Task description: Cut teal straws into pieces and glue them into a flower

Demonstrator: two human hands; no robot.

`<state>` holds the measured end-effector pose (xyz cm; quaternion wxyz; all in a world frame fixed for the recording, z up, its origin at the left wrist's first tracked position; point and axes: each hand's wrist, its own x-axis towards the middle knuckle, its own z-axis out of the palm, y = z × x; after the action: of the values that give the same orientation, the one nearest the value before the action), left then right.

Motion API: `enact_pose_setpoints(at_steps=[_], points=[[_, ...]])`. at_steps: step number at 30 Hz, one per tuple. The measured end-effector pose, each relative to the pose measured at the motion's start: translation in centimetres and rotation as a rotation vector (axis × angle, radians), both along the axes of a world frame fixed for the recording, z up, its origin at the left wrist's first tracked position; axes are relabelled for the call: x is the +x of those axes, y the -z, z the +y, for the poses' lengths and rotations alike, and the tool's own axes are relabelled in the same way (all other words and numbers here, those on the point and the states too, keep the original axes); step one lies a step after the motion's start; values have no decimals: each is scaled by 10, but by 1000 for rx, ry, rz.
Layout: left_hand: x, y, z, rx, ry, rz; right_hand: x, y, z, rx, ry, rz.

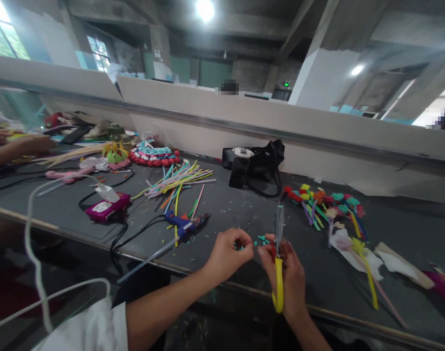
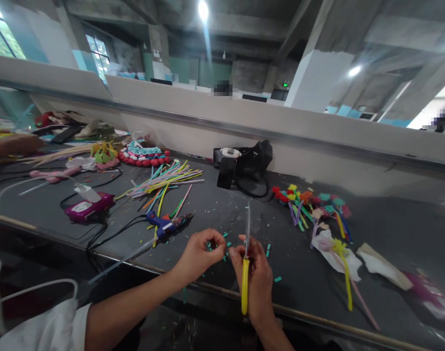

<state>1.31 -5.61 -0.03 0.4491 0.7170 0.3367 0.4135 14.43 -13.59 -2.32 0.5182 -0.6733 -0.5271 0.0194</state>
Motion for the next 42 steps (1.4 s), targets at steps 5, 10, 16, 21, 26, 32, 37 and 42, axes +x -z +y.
enact_pose_setpoints(at_steps=[5,10,16,21,26,32,37,42], points=[[1,5,-6,481,17,229,1,1,-1,-19,0,21],[2,5,-6,308,84,200,2,-3,1,-33,1,87],[-2,-2,10,-500,419,-29,4,-6,1,-55,-47,59],[-5,0,15,-618,501,-70,4,-4,-1,-22,-102,21],[-3,-4,15,-712,380,-381,0,-4,-5,28,-28,-116],[-5,-12,20,-680,199,-778,-3,12,-7,-104,62,-360],[-5,-11,18,-628,181,-810,-6,18,-8,-140,79,-476],[-6,-10,17,-628,159,-813,-10,16,-7,-84,86,-541]])
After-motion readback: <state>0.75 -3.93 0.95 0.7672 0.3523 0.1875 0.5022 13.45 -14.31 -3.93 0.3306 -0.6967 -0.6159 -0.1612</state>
